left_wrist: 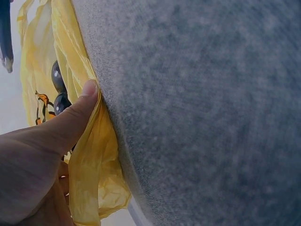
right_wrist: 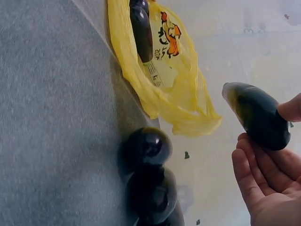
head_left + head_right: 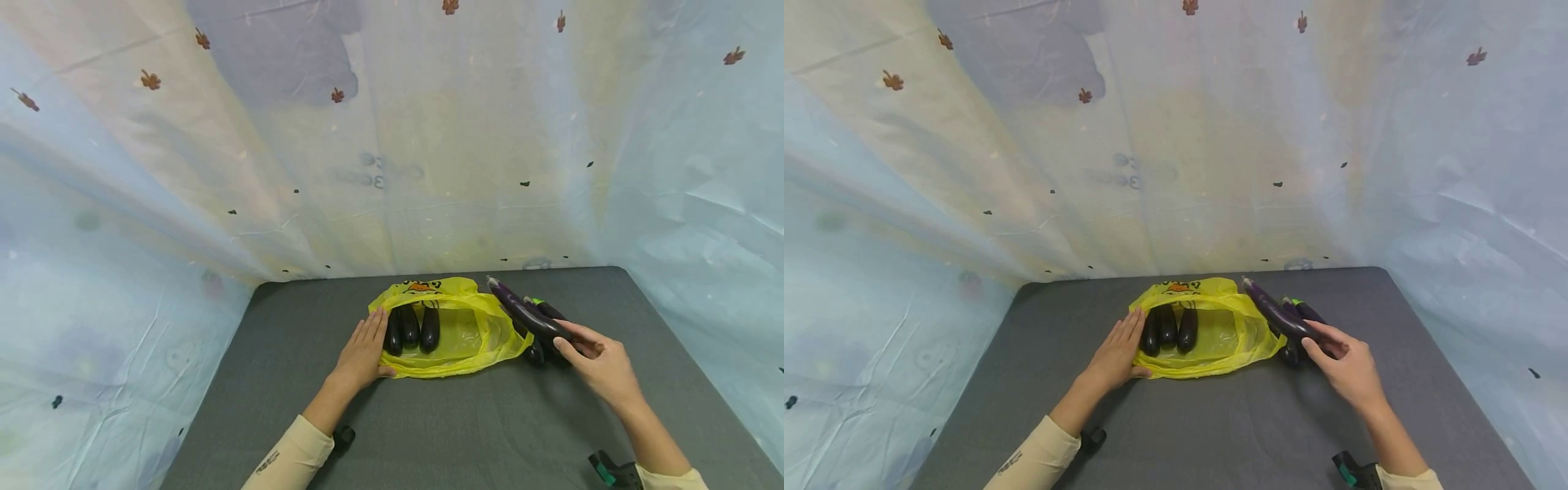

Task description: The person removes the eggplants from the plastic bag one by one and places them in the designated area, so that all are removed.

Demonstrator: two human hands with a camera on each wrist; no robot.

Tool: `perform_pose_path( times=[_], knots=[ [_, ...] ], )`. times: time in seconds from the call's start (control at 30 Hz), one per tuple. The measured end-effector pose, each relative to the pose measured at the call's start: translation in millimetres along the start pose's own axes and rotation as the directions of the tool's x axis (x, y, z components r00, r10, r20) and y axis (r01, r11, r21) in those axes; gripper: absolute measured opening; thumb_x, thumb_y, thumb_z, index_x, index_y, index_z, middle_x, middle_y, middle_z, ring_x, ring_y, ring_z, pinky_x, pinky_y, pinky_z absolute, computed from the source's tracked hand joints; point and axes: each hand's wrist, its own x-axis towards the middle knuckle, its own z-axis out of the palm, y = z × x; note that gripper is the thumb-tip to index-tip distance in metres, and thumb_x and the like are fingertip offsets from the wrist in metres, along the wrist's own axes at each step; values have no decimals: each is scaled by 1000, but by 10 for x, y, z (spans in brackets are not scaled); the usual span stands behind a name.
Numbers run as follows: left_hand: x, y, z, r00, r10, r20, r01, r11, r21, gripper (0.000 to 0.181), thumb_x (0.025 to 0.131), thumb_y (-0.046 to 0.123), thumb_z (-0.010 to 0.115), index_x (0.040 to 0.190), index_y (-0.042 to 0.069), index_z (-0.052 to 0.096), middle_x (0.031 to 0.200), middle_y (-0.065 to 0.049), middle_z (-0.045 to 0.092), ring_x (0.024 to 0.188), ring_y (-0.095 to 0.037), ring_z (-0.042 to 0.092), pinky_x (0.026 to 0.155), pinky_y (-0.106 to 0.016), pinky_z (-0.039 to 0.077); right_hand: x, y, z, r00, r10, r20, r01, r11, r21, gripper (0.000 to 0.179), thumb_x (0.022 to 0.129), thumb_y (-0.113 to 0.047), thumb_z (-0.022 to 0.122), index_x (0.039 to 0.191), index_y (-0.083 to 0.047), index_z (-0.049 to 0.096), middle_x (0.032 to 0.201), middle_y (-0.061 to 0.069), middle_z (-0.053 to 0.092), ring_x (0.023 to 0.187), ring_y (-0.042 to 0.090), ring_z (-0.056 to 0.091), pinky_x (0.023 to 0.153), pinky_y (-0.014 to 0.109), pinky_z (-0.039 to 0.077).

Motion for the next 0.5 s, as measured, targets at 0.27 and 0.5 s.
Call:
perform_pose_path(
  times=[0.27, 0.5],
  knots=[
    [-2, -3, -4, 1000, 3, -1, -3, 1000, -4, 130, 85, 60, 84, 173, 3, 7, 180, -16, 5, 166, -31, 12, 134, -47, 16, 5, 112, -98, 998, -16, -66, 14, 999, -37, 47, 105, -27, 74, 146, -7, 68, 127, -29, 58, 108, -25, 57, 75, 6, 52],
    [-10, -7, -13, 1000, 1, 7, 0, 1000, -14, 130, 85, 60, 83, 173, 4, 5, 181, -15, 3, 167, -30, 11, 135, -47, 15, -9, 219, -192, 996, 3, -88, -6, 999, -38, 47, 105, -31, 73, 147, -10, 68, 127, -31, 57, 108, -27, 56, 79, 3, 50]
  ],
)
